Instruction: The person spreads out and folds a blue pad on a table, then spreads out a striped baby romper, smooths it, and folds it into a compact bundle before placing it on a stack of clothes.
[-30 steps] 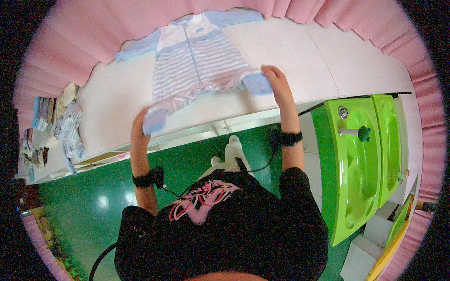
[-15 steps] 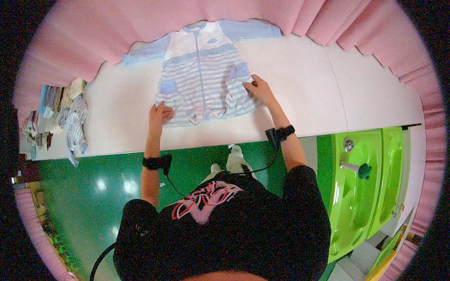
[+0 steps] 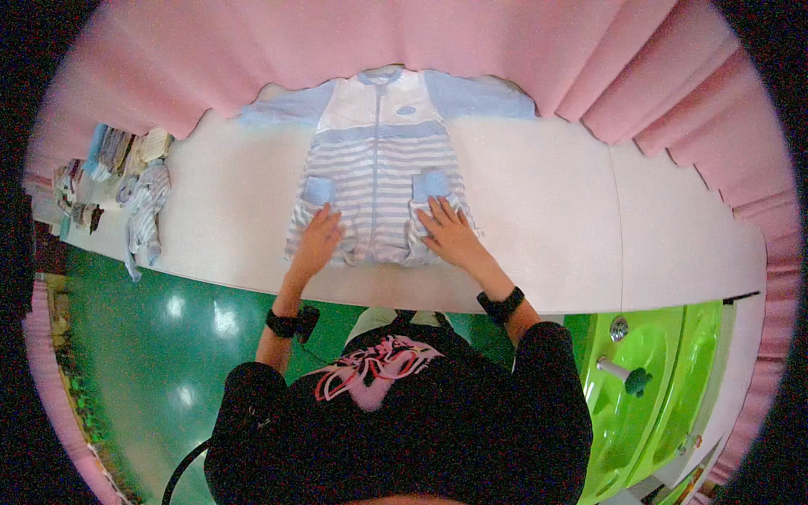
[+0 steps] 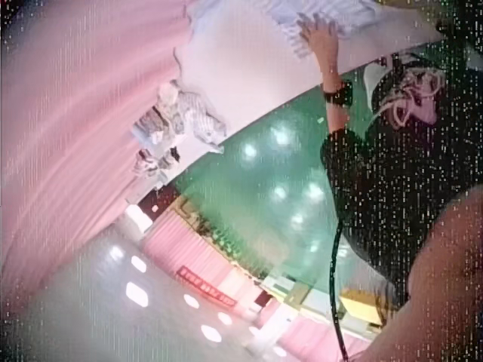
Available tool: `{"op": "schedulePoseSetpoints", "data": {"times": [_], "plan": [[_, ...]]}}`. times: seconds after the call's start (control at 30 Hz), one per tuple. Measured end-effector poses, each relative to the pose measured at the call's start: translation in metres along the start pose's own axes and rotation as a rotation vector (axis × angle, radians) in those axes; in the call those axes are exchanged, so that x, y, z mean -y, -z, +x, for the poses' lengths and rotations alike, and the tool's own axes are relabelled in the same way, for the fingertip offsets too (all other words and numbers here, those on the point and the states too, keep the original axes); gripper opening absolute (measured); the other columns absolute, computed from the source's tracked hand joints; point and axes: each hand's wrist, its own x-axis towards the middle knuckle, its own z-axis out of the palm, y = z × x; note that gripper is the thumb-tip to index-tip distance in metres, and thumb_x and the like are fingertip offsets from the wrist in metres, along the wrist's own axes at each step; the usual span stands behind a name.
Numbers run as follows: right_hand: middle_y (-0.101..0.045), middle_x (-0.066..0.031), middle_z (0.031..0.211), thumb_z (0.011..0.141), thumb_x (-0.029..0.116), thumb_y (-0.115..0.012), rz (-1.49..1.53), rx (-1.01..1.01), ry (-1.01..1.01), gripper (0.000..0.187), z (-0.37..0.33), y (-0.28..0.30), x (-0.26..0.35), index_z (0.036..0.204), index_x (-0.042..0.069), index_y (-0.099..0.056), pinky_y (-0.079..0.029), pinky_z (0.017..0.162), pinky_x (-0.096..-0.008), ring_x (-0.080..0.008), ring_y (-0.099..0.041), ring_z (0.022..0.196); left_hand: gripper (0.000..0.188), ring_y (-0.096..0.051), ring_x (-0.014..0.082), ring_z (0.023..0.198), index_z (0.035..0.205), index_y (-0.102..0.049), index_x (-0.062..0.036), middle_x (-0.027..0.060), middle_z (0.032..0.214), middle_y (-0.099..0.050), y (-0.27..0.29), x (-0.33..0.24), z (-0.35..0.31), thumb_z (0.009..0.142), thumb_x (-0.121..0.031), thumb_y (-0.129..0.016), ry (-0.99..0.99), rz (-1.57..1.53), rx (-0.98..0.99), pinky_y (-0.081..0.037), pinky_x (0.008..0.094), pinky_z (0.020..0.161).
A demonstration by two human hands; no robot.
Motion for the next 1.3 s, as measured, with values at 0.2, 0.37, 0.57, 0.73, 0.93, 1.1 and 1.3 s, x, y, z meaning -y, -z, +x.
{"op": "schedulePoseSetpoints", "data": {"times": [0.2, 0.37, 0.57, 0.73, 0.93, 1.1, 1.3], "plan": [[-0.033, -0.0181, 0.121, 0.077, 0.022, -0.049, 0.426, -0.005, -0.039, 0.042, 0.014, 0.021, -0.027, 0.114, 0.006, -0.039, -0.029, 0.091, -0.0355, -0.0300, -0.030, 0.113, 0.032, -0.056, 0.0206, 0.075, 0.090, -0.055, -0.0009, 0.0114, 0.080, -0.059, 0.005, 0.146, 0.099, 0.077, -0.029, -0.047, 0.551, -0.784, -0.169, -0.043, 0.0310, 0.066], [-0.027, -0.0152, 0.125, 0.075, 0.022, -0.050, 0.131, 0.018, -0.088, 0.044, 0.006, 0.000, -0.020, 0.116, 0.009, -0.038, -0.025, 0.092, -0.0442, -0.0288, -0.024, 0.117, 0.036, -0.054, 0.0257, 0.079, 0.099, -0.046, 0.0016, 0.0151, 0.096, -0.052, -0.041, 0.211, 0.207, 0.073, -0.021, -0.054, 1.083, -1.808, -0.244, -0.045, 0.0343, 0.066], [-0.023, -0.0093, 0.129, 0.074, 0.022, -0.051, 0.208, 0.012, -0.060, 0.049, 0.009, -0.003, -0.009, 0.119, 0.015, -0.033, -0.021, 0.093, -0.0463, -0.0269, -0.019, 0.120, 0.033, -0.049, 0.0280, 0.089, 0.095, -0.045, 0.0017, 0.0174, 0.101, -0.049, -0.047, 0.306, 0.260, 0.072, -0.020, -0.056, 0.909, -1.680, -0.738, -0.040, 0.0388, 0.075], [-0.024, -0.0092, 0.128, 0.074, 0.021, -0.052, 0.181, 0.027, -0.215, 0.050, 0.002, 0.000, -0.015, 0.120, 0.014, -0.033, -0.019, 0.094, -0.0452, -0.0272, -0.019, 0.120, 0.027, -0.051, 0.0296, 0.080, 0.085, -0.047, 0.0048, 0.0211, 0.089, -0.050, 0.007, 0.062, 0.310, 0.065, -0.011, -0.056, 0.473, -0.565, -0.787, -0.040, 0.0385, 0.069], [-0.023, -0.0081, 0.129, 0.075, 0.022, -0.050, 0.135, 0.044, -0.194, 0.051, 0.014, 0.001, -0.007, 0.121, 0.015, -0.030, -0.019, 0.094, -0.0451, -0.0260, -0.018, 0.120, 0.037, -0.035, 0.0300, 0.106, 0.100, -0.042, -0.0048, 0.0156, 0.113, -0.039, -0.087, 0.014, 0.289, 0.067, -0.017, -0.052, -0.052, 0.002, -0.398, -0.029, 0.0465, 0.082], [-0.022, -0.0079, 0.130, 0.075, 0.023, -0.050, 0.139, 0.002, -0.183, 0.051, 0.009, -0.001, -0.009, 0.121, 0.015, -0.030, -0.019, 0.094, -0.0460, -0.0257, -0.018, 0.120, 0.036, -0.035, 0.0264, 0.108, 0.108, -0.042, -0.0108, 0.0092, 0.117, -0.039, -0.088, 0.027, 0.292, 0.072, -0.013, -0.044, -0.124, -0.069, -0.156, -0.022, 0.0524, 0.088], [-0.027, -0.0099, 0.127, 0.076, 0.022, -0.050, 0.207, -0.007, -0.204, 0.044, 0.007, 0.002, -0.013, 0.117, 0.013, -0.037, -0.021, 0.094, -0.0431, -0.0250, -0.021, 0.119, 0.037, -0.036, 0.0257, 0.108, 0.111, -0.042, -0.0111, 0.0055, 0.117, -0.040, -0.070, 0.058, 0.277, 0.075, -0.014, -0.042, -0.371, 0.094, -0.104, -0.026, 0.0484, 0.088]]}}
